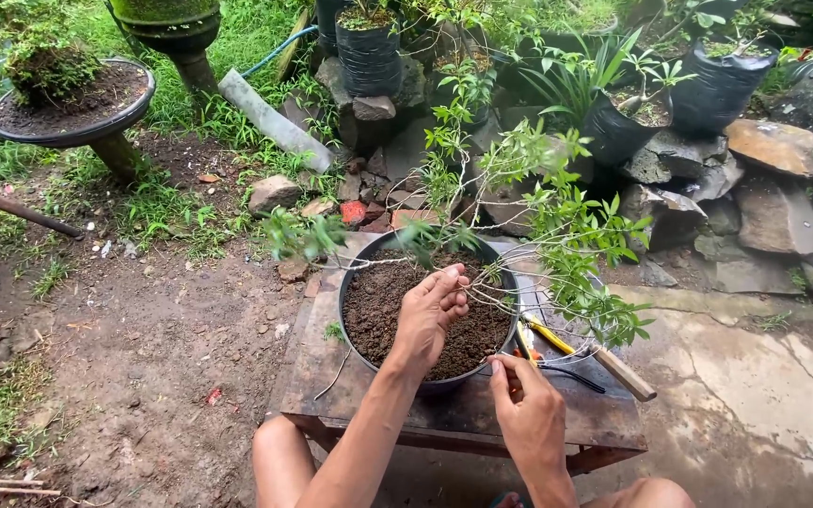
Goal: The person wraps a thin wire around a branch of a potted bonsai tree to shape it. They then use pliers to cut the excess wire and adjust the branch position.
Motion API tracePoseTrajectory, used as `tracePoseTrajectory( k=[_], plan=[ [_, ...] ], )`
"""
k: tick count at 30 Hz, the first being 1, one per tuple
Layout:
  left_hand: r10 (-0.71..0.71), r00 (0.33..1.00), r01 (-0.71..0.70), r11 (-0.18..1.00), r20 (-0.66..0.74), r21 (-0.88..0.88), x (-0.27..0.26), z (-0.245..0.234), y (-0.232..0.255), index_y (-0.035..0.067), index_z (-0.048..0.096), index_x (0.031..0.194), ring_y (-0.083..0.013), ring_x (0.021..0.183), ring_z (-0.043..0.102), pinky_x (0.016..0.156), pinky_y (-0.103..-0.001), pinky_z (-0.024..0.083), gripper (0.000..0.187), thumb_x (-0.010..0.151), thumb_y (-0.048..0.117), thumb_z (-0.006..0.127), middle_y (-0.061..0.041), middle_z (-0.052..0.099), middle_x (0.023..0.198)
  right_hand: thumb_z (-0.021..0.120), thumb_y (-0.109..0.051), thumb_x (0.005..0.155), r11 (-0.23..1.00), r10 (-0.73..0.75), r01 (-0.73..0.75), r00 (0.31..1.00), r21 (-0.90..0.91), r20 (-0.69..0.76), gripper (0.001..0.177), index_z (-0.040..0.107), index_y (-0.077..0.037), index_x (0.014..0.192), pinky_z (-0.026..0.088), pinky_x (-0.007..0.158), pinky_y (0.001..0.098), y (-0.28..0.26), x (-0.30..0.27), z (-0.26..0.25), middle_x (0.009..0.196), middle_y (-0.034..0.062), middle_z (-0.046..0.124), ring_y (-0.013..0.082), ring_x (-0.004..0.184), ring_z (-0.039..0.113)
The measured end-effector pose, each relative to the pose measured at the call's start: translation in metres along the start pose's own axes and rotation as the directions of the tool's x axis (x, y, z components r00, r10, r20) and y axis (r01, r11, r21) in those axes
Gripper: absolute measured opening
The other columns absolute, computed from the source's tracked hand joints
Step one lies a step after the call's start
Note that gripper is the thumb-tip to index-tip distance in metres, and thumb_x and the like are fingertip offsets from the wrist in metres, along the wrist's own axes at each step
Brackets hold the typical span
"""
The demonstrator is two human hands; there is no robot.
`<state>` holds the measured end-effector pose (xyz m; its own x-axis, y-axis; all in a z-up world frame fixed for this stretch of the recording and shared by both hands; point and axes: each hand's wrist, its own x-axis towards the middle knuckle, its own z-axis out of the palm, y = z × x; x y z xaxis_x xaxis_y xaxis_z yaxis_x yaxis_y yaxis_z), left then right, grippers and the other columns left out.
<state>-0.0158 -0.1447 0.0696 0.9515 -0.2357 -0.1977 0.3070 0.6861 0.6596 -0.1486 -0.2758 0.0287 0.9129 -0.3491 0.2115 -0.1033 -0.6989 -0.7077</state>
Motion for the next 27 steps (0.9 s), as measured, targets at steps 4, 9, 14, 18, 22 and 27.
tracePoseTrajectory(
  k=[4, 9, 14, 18, 22, 27],
  plan=[
    [0.007, 1.0, -0.007, 1.0, 0.021, 0.023, 0.001, -0.001, 0.001, -0.006, 0.064, 0.129, -0.013, 0.073, 0.068, 0.061, -0.019, 0.059, 0.04, 0.097, 0.017, 0.066, -0.016, 0.074, 0.108, 0.062, -0.027, 0.096, 0.997, -0.056, 0.058, 0.998, 0.047, -0.04, 0.023, 0.077, -0.016, 0.11, 0.063, 0.075, 0.0303, -0.008, 0.002, -0.011, 0.107, -0.0002, 0.081, 0.0138, 0.085, 0.076],
    [0.178, 0.975, -0.221, 0.843, 0.134, 0.49, 0.004, -0.019, -0.01, 0.001, 0.069, 0.127, -0.0138, 0.086, 0.069, 0.069, -0.021, 0.056, 0.028, 0.103, 0.003, 0.053, -0.014, 0.076, 0.115, 0.062, -0.029, 0.096, 1.0, 0.0, 0.0, 1.0, -0.017, -0.011, 0.026, 0.075, -0.017, 0.115, 0.065, 0.068, 0.0291, 0.004, 0.0, -0.015, 0.11, 0.0014, 0.076, 0.0138, 0.079, 0.074],
    [0.277, 0.915, -0.386, 0.399, 0.292, 0.832, -0.002, -0.017, -0.008, 0.014, 0.066, 0.13, -0.0143, 0.088, 0.064, 0.073, -0.027, 0.059, 0.033, 0.098, 0.02, 0.063, -0.008, 0.067, 0.125, 0.063, -0.03, 0.096, 0.997, -0.042, 0.042, 0.999, -0.061, -0.005, 0.028, 0.075, -0.019, 0.119, 0.061, 0.071, 0.0306, 0.004, 0.002, -0.025, 0.098, -0.001, 0.072, 0.0132, 0.076, 0.069],
    [0.332, 0.846, -0.514, 0.302, 0.417, 0.803, 0.017, -0.029, -0.021, 0.016, 0.066, 0.134, -0.0134, 0.075, 0.056, 0.064, -0.025, 0.053, 0.036, 0.098, 0.013, 0.066, -0.013, 0.068, 0.114, 0.064, -0.028, 0.095, 0.984, -0.069, 0.072, 0.997, -0.163, 0.025, 0.028, 0.076, -0.022, 0.12, 0.057, 0.091, 0.0402, 0.015, 0.01, -0.03, 0.113, 0.0014, 0.074, 0.0208, 0.104, 0.069],
    [0.379, 0.786, -0.589, 0.217, 0.488, 0.779, 0.025, -0.031, -0.024, 0.013, 0.068, 0.127, -0.0083, 0.061, 0.051, 0.049, -0.021, 0.048, 0.031, 0.096, 0.011, 0.068, -0.01, 0.072, 0.116, 0.062, -0.037, 0.096, 0.977, 0.102, -0.077, 0.988, -0.196, 0.119, 0.032, 0.075, -0.021, 0.121, 0.06, 0.085, 0.0384, 0.004, 0.011, -0.049, 0.104, -0.0011, 0.074, 0.0174, 0.091, 0.07],
    [0.349, 0.816, -0.557, 0.264, 0.46, 0.787, 0.024, -0.028, -0.021, 0.013, 0.07, 0.12, -0.0208, 0.104, 0.07, 0.089, -0.038, 0.063, 0.024, 0.096, 0.016, 0.066, -0.01, 0.071, 0.121, 0.061, -0.04, 0.096, 0.976, 0.08, -0.066, 0.995, -0.21, 0.061, 0.034, 0.076, -0.019, 0.118, 0.057, 0.083, 0.0436, 0.004, 0.02, -0.053, 0.11, 0.0027, 0.073, 0.0235, 0.094, 0.07]
  ],
)
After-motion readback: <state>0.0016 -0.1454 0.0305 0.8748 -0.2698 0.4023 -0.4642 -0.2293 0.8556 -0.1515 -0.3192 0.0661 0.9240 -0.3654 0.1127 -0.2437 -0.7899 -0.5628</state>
